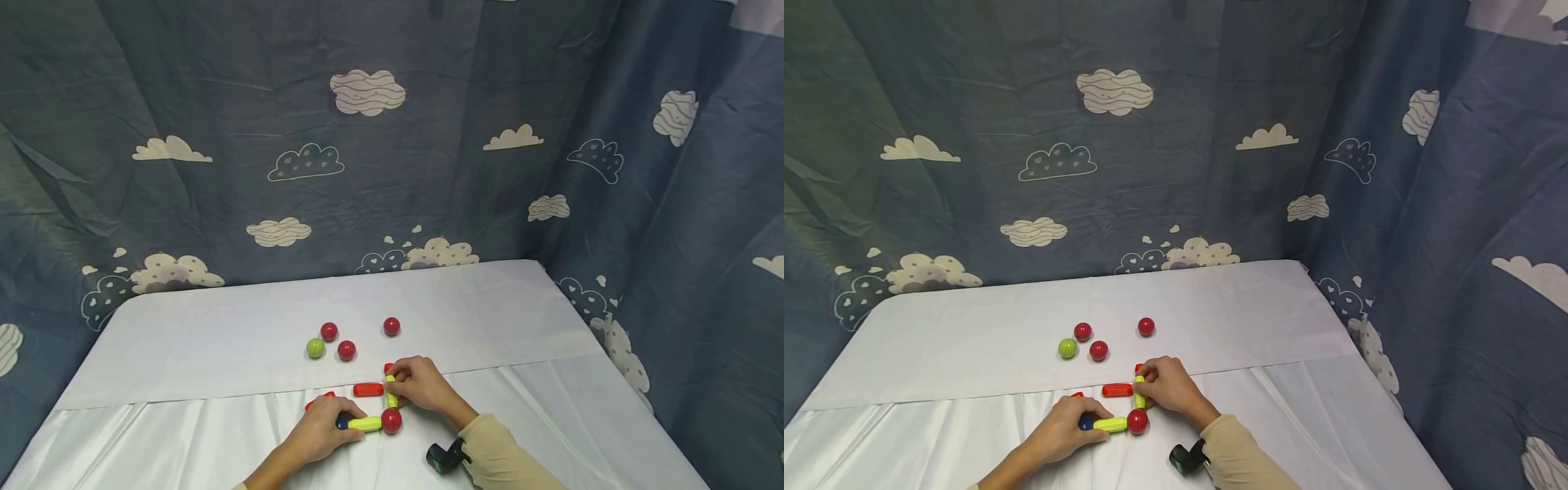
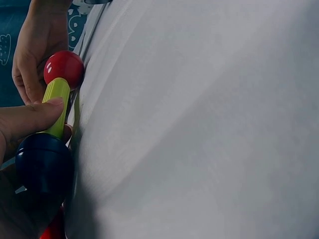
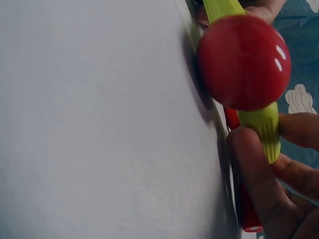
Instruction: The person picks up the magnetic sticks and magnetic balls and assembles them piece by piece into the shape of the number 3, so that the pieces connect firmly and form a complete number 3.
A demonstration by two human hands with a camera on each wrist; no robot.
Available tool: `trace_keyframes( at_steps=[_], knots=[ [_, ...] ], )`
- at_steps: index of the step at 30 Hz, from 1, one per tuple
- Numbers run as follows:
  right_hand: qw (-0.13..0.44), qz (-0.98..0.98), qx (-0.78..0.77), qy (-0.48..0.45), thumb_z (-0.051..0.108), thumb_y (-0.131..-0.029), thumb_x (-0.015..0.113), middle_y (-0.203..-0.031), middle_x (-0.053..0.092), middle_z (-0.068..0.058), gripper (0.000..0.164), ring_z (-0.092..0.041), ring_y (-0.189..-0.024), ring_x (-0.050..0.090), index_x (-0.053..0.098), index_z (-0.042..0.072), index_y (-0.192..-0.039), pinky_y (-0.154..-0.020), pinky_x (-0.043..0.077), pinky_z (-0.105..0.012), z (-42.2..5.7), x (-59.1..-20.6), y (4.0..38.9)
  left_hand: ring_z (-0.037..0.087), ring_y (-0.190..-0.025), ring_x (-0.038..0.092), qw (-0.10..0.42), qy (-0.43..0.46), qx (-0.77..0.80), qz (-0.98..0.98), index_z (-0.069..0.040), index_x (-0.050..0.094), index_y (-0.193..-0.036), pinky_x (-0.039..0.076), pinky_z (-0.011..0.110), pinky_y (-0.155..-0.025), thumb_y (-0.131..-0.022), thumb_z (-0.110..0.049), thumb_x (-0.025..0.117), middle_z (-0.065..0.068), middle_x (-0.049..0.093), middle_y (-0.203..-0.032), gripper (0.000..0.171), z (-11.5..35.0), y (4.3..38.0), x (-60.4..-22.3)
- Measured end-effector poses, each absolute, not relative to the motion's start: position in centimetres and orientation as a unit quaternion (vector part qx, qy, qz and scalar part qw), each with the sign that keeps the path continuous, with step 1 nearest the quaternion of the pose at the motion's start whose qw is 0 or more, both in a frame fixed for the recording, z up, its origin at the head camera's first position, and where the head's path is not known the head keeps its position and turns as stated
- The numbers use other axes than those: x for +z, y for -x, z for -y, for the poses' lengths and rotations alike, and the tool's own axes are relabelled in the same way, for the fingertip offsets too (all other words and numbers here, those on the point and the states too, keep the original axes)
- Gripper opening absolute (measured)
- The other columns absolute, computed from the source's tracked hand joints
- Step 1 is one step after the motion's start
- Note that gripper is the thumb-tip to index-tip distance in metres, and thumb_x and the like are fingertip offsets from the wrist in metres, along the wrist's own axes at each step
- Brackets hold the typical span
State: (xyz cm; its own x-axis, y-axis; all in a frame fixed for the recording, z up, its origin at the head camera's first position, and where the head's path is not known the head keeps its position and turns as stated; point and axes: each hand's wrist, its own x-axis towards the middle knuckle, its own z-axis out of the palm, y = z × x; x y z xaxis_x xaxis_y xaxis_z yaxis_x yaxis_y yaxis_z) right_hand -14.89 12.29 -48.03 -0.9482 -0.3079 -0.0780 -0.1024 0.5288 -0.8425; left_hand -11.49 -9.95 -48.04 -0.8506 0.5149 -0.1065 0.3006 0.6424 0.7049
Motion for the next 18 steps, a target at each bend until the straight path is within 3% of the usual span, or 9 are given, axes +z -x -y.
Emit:
trace_keyframes(
  at_steps=[18],
  knots=[
    [0.124, -0.869, -0.464, 0.115, 0.013, -0.085, 0.072, -0.073, 0.061, -0.001, 0.023, -0.013, -0.056, 0.061, 0.066, -0.001, -0.102, -0.053, 0.052, -0.026, -12.55, -48.02, 15.11, 0.015, -0.093, 0.056, 0.146, -0.228, 0.356, -0.894, -0.018, 0.074, -0.095, 0.043, 0.041, -0.084, -0.077, -0.025, 0.081, -0.006, 0.069, -0.096, 0.02, 9.98, 11.48, -48.22]
  ],
)
